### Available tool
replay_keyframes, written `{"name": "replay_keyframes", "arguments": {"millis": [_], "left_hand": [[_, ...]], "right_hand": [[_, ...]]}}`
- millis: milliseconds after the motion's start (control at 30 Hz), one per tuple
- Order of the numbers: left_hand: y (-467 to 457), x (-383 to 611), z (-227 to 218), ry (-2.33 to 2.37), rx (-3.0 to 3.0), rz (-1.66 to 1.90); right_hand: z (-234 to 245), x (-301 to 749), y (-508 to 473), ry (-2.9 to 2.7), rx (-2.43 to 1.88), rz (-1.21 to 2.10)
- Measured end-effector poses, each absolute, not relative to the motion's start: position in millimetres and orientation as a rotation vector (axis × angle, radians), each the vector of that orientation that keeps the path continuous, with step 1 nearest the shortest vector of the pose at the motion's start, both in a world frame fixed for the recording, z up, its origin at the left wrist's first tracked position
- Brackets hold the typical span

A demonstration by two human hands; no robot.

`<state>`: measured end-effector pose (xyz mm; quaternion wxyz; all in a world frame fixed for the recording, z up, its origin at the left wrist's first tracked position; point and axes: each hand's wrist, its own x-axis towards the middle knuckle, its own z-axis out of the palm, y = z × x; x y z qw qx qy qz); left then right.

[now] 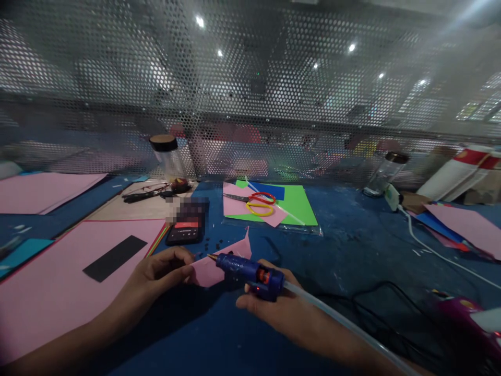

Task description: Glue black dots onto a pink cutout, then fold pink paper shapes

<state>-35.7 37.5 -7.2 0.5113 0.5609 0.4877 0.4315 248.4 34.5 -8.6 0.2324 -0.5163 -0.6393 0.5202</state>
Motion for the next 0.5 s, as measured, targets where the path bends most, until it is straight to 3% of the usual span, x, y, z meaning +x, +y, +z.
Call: {"name": "replay_keyframes", "arguments": {"millis": [500], "left_hand": [[39,-41,-12,1.173,1.346,1.07]], "right_hand": [[7,251,48,-1.51,-1.026,2.009]]}}
